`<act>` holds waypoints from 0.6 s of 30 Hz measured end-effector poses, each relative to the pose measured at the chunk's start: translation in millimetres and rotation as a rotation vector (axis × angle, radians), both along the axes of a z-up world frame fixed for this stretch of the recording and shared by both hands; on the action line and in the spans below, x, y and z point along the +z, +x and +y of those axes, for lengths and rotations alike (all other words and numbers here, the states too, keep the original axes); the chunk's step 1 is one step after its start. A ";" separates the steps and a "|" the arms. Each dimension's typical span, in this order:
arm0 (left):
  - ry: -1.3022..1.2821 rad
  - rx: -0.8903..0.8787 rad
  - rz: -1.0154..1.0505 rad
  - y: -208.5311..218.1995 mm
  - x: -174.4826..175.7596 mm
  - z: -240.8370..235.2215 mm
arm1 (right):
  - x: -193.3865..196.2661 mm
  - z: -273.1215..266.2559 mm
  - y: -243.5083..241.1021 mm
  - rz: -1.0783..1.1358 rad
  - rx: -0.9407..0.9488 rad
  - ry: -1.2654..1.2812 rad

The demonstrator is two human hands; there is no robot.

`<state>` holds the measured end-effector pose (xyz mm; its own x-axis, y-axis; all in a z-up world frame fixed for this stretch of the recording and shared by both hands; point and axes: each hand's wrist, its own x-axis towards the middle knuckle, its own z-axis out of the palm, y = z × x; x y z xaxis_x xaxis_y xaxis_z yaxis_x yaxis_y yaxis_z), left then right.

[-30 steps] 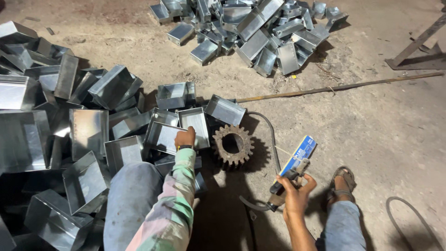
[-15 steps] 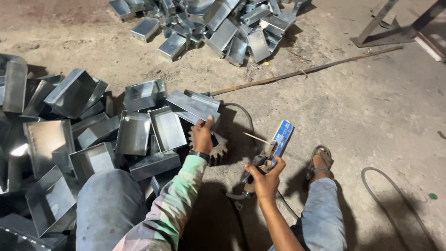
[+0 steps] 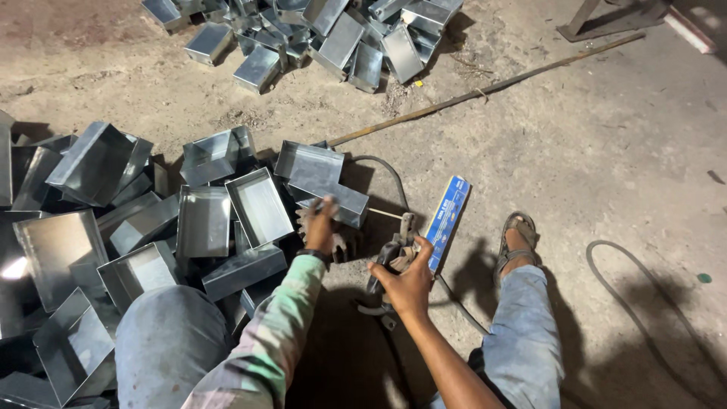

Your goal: The person welds metal boxes while sitting on the floor. They use a welding tool to join metal pieces together, creating sparks, and move finished boxes to the side.

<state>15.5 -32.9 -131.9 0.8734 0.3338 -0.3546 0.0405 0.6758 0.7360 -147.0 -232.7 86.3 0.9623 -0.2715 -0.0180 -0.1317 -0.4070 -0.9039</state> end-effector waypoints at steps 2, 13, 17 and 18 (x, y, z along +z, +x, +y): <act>-0.051 0.134 -0.140 -11.8 -7.2 25.7 | -1.1 2.3 -1.1 -0.037 0.028 -0.047; 0.045 0.455 0.132 -55.1 31.6 72.1 | -12.2 5.4 5.5 -0.104 0.060 -0.182; 0.039 0.488 0.111 -61.9 43.6 68.0 | -10.8 5.9 5.3 -0.129 0.094 -0.152; 0.024 0.505 0.091 -63.8 44.3 67.2 | -9.8 7.3 4.8 -0.140 0.094 -0.095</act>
